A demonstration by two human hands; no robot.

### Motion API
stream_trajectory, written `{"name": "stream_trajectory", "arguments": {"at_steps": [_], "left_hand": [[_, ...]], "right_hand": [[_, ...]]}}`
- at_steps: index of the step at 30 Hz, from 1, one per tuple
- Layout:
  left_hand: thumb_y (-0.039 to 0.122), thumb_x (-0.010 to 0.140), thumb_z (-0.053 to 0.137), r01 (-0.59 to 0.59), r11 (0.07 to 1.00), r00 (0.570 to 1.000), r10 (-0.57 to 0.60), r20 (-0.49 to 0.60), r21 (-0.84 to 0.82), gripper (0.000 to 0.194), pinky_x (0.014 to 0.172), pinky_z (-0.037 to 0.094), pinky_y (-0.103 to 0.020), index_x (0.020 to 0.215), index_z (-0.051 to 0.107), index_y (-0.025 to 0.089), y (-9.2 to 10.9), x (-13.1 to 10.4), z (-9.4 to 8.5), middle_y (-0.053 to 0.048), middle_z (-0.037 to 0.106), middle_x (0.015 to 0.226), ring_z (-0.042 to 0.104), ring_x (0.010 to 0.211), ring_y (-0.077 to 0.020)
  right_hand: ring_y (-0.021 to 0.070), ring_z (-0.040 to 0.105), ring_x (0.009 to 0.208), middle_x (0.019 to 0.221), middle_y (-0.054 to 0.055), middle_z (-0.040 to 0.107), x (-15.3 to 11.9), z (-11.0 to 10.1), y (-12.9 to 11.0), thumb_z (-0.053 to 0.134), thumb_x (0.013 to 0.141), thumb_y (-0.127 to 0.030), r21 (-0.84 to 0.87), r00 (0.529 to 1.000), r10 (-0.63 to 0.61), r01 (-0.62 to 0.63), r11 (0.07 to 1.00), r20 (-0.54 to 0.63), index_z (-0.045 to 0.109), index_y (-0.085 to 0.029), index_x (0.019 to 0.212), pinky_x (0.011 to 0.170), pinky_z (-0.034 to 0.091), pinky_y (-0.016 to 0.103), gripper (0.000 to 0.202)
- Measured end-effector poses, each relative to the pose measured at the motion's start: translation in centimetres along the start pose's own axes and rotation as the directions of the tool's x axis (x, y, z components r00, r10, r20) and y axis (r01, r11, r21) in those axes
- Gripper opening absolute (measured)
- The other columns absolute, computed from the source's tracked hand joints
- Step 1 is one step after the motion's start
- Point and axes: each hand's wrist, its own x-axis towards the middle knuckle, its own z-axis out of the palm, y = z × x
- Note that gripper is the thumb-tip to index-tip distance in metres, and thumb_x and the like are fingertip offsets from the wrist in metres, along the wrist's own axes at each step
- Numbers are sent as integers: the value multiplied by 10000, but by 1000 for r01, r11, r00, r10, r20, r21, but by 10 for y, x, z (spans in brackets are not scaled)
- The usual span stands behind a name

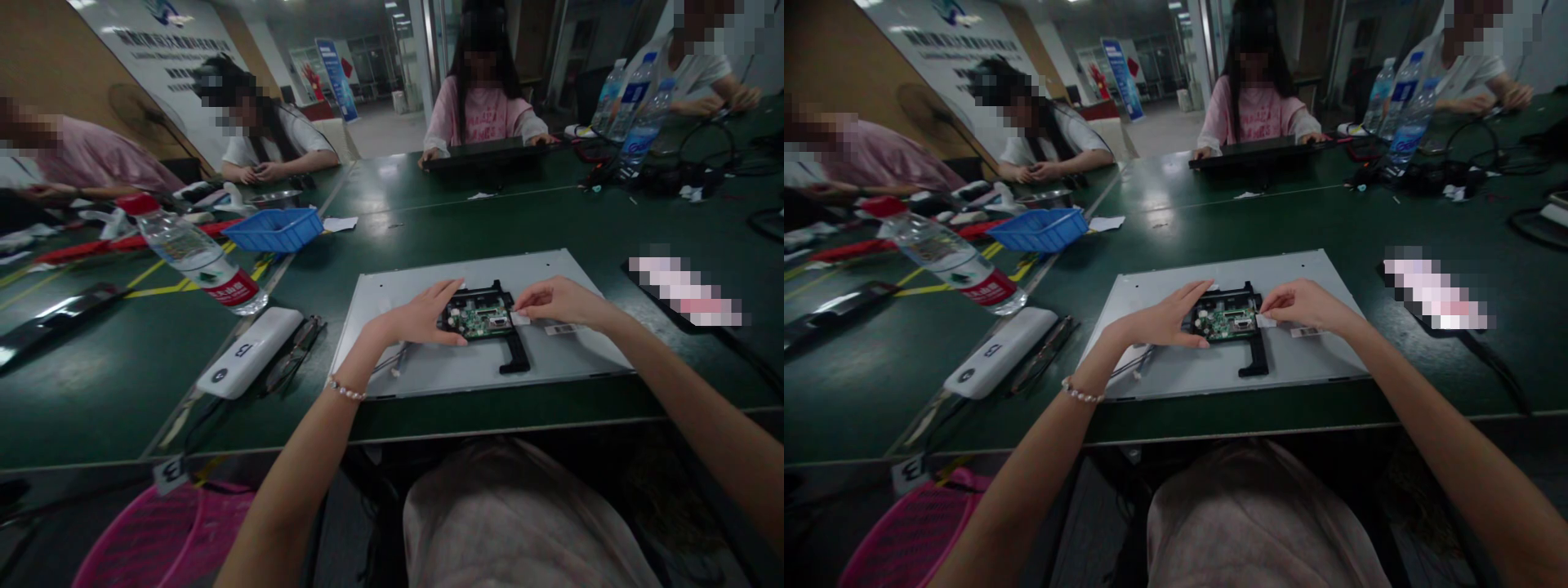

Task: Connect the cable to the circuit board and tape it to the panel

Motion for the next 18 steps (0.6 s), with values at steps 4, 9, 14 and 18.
{"name": "stream_trajectory", "arguments": {"at_steps": [4, 9, 14, 18], "left_hand": [[700, 715, 587, 4, 1000, 1000, -4, 1, -2, 1106, 1146, 165, -462, 1495, 25, 154, 0, 0, 0, -187, 77, 1555, 109, 1428, -334], [714, 708, 581, -7, 1000, 1000, 7, -4, 5, 1114, 1145, 170, -459, 1494, 31, 149, -3, 1, 2, -193, 83, 1552, 112, 1427, -335], [714, 705, 581, -9, 1000, 1000, 9, -13, 1, 1111, 1141, 176, -465, 1495, 26, 165, -4, 2, 3, -183, 99, 1552, 123, 1424, -339], [714, 709, 576, -10, 1000, 1000, 10, -8, 3, 1106, 1143, 170, -462, 1494, 24, 164, -4, 2, 3, -180, 99, 1552, 118, 1425, -335]], "right_hand": [[180, 668, 702, 781, 49, 722, 0, 2, 0, 666, 715, -328, -14, 1000, 10, -10, 1000, -13, 707, -187, 853, 684, 540, 306, 202], [189, 665, 696, 757, 27, 719, 0, 4, -3, 640, 737, -325, -172, 998, -46, 40, 984, -32, 715, -213, 858, 659, 521, 308, 181], [193, 658, 686, 758, 20, 718, -2, 5, -5, 639, 733, -315, -278, 995, -79, 57, 959, -67, 725, -225, 832, 654, 510, 309, 159], [185, 651, 692, 883, 27, 715, -2, 5, -6, 651, 715, -305, -340, 984, -151, 109, 934, -99, 729, -230, 814, 690, 508, 318, 147]]}}
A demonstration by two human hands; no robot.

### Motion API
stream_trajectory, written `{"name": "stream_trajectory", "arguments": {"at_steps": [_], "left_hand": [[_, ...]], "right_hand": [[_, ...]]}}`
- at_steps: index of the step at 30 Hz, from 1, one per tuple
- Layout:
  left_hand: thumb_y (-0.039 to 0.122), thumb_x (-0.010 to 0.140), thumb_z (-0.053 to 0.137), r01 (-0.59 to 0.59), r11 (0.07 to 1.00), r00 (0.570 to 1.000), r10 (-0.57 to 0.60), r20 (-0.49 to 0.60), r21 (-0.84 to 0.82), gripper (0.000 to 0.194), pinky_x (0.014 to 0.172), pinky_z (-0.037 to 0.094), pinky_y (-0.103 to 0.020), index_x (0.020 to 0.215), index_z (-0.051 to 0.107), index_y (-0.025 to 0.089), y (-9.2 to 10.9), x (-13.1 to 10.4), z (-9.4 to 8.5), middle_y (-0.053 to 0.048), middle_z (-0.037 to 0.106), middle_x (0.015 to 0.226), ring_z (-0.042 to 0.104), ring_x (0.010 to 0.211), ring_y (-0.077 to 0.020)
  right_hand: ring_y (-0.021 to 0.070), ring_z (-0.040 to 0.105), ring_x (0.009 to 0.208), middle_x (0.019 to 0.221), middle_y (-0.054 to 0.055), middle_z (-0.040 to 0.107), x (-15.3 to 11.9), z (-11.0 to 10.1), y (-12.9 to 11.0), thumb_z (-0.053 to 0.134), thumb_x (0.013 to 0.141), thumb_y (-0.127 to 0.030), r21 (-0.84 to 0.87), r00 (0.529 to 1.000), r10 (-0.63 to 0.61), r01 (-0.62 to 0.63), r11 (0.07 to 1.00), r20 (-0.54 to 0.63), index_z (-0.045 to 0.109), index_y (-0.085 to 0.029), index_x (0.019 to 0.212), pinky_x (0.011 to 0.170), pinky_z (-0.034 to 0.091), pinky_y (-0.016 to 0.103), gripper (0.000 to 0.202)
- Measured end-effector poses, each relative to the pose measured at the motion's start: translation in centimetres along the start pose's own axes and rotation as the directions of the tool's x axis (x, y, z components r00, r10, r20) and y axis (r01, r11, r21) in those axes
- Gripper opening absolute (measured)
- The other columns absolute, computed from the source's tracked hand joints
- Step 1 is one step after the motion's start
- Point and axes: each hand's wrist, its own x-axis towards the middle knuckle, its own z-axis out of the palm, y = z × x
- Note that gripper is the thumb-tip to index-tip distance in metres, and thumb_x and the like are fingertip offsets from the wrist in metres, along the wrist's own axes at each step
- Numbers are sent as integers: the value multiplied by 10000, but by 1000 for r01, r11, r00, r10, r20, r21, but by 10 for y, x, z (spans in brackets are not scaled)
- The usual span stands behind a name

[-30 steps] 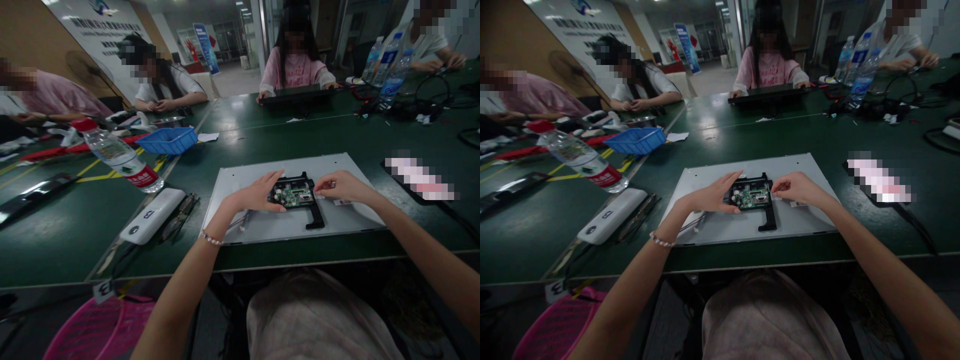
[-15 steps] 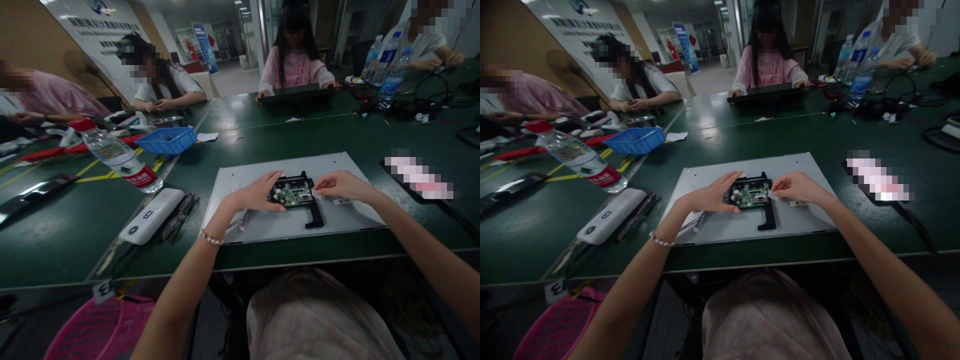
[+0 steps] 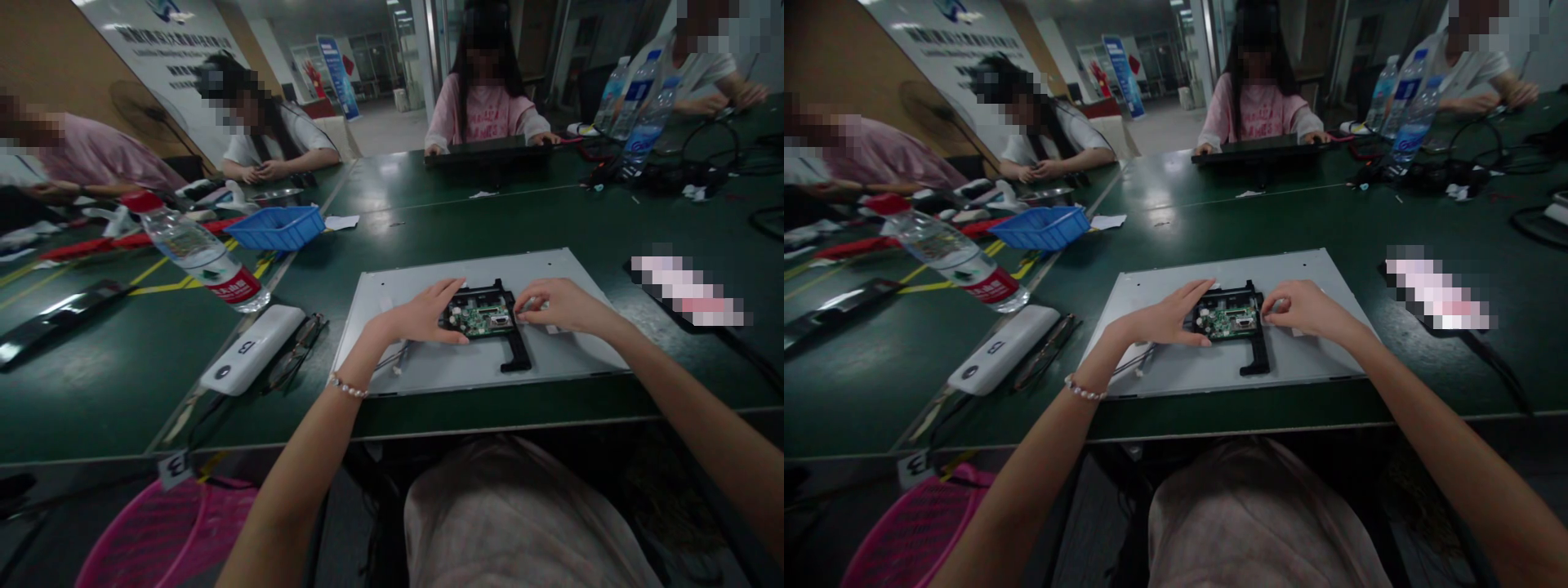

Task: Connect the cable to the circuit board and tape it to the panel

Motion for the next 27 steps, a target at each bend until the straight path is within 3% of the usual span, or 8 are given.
{"name": "stream_trajectory", "arguments": {"at_steps": [5, 11, 21, 27], "left_hand": [[705, 708, 585, 5, 1000, 1000, -5, 3, 1, 1110, 1143, 174, -452, 1491, 40, 139, 2, 0, -1, -195, 98, 1548, 119, 1425, -333], [684, 711, 594, 9, 1000, 1000, -9, 1, -2, 1094, 1143, 177, -461, 1493, 40, 155, 3, 0, 0, -183, 112, 1548, 124, 1424, -333], [699, 730, 572, 4, 1000, 1000, -4, 16, -8, 1082, 1156, 158, -430, 1493, 42, 144, 3, -2, -3, -173, 88, 1557, 107, 1433, -304], [656, 856, 418, 46, 999, 999, -46, 4, -15, 901, 1166, 135, -387, 1493, 42, 141, 0, -6, -14, -143, 60, 1567, 87, 1441, -260]], "right_hand": [[180, 650, 744, 918, 32, 697, -1, 0, -5, 648, 724, -309, 18, 999, -26, 27, 999, -28, 702, -223, 873, 689, 502, 299, 180], [175, 640, 738, 802, 14, 678, -1, 7, -7, 597, 754, -288, 66, 999, -27, 29, 997, -23, 640, -214, 792, 663, 493, 276, 93], [171, 627, 703, 780, 24, 683, -2, 6, -14, 551, 782, -272, -40, 989, -106, 103, 994, -100, 659, -206, 776, 649, 469, 276, 127], [187, 632, 749, 828, 44, 690, -3, 0, -15, 525, 801, -284, -33, 978, -110, 106, 994, -176, 668, -196, 781, 665, 476, 288, 169]]}}
